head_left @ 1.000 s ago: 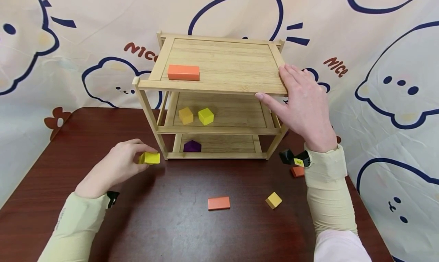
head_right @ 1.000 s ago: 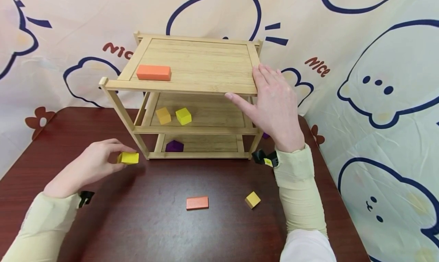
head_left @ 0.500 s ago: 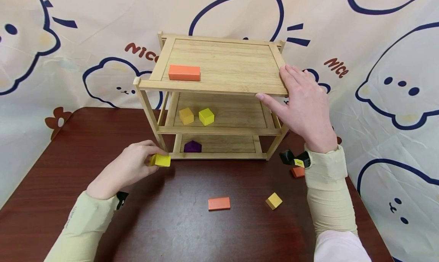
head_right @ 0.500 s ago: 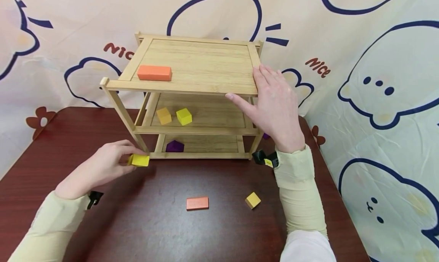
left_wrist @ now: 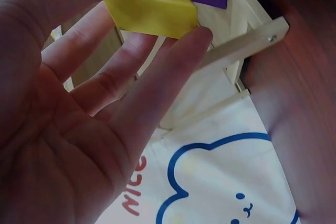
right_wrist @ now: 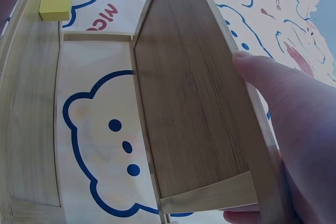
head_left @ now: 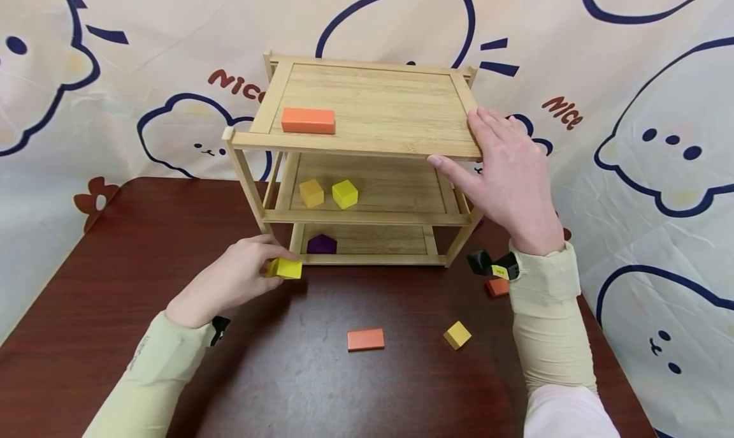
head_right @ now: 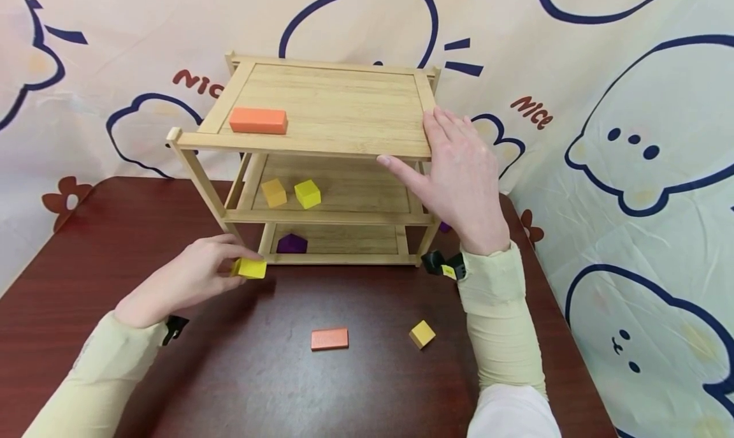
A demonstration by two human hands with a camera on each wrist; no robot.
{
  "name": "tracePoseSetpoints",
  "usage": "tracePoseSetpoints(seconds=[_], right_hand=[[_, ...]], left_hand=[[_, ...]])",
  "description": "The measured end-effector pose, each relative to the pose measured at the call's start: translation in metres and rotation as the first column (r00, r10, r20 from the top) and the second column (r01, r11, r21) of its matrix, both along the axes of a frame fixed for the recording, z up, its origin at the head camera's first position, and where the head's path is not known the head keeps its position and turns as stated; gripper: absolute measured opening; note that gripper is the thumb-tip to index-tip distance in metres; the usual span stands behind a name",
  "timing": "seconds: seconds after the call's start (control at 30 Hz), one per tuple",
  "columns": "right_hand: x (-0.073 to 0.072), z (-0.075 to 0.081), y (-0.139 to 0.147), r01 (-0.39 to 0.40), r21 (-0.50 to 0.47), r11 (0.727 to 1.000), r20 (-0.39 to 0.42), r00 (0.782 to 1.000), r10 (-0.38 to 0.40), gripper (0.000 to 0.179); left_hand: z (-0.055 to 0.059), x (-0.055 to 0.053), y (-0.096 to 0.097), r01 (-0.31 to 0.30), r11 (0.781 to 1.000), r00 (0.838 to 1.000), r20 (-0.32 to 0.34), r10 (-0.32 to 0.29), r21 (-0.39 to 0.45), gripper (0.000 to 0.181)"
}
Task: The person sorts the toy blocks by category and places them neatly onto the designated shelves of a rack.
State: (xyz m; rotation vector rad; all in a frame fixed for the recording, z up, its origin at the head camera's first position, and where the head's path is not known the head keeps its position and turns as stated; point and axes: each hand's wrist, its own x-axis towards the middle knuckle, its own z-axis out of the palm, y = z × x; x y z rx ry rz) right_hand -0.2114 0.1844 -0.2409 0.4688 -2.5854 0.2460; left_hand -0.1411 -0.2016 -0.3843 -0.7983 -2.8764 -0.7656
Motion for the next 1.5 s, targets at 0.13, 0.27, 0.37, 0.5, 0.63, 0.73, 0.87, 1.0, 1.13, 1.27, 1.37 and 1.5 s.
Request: tracePoseSetpoints(seconds=[0.13,0.27,0.37,0.5,0.63,0.73,0.87,1.0,1.13,1.27,1.37,1.5], right_hand=[[0.001,0.000,0.001,0.005,-0.004,1.000,0.004,1.000,-0.005,0.092],[0.001,0.000,0.001,0.005,-0.002,1.000,0.003,1.000,-0.005,0.092],[0.000,0.000,0.000,0.004,0.002,1.000,0.001,1.000,-0.004,0.092],[0.000,0.000,0.000,0.006,0.005,1.000,0.004,1.000,-0.006,0.092],[0.000,0.000,0.000,0.009,0.005,1.000,0.013,1.000,-0.009,0.092],[0.001,0.000,0.000,0.013,0.005,1.000,0.022,1.000,-0.013,0.092],[0.001,0.000,-0.001,0.014,0.007,1.000,0.024,1.000,-0.014,0.092],[0.000,0.000,0.000,0.012,0.009,1.000,0.018,1.000,-0.012,0.092],[0.000,0.000,0.000,0.007,0.009,1.000,0.010,1.000,-0.007,0.092],[0.001,0.000,0.000,0.002,0.001,1.000,0.006,1.000,-0.002,0.091],[0.001,0.000,0.000,0.003,-0.002,1.000,0.011,1.000,-0.003,0.091],[0.001,0.000,0.000,0.003,-0.005,1.000,0.014,1.000,-0.003,0.091]], left_hand=[[0.000,-0.003,0.008,0.034,0.999,0.999,-0.016,-0.034,-0.002,0.035],[-0.001,-0.006,0.016,0.071,0.997,0.996,-0.047,-0.071,0.005,0.036],[-0.002,-0.008,0.023,0.095,0.995,0.994,-0.054,-0.095,0.008,0.036],[-0.004,-0.011,0.033,0.115,0.993,0.993,-0.032,-0.114,0.020,0.037],[-0.007,-0.016,0.042,0.126,0.992,0.992,-0.019,-0.126,0.020,0.036],[-0.009,-0.020,0.049,0.142,0.990,0.990,-0.013,-0.142,0.024,0.035],[-0.010,-0.024,0.058,0.170,0.985,0.985,-0.012,-0.170,0.029,0.034],[-0.009,-0.030,0.067,0.188,0.982,0.982,-0.015,-0.188,0.019,0.033],[-0.009,-0.035,0.075,0.190,0.982,0.982,-0.002,-0.190,0.015,0.033],[-0.009,-0.039,0.080,0.189,0.982,0.982,0.005,-0.189,0.020,0.033],[-0.010,-0.042,0.083,0.187,0.982,0.982,0.001,-0.187,0.019,0.032],[-0.013,-0.046,0.086,0.182,0.983,0.983,0.005,-0.182,0.019,0.032]])
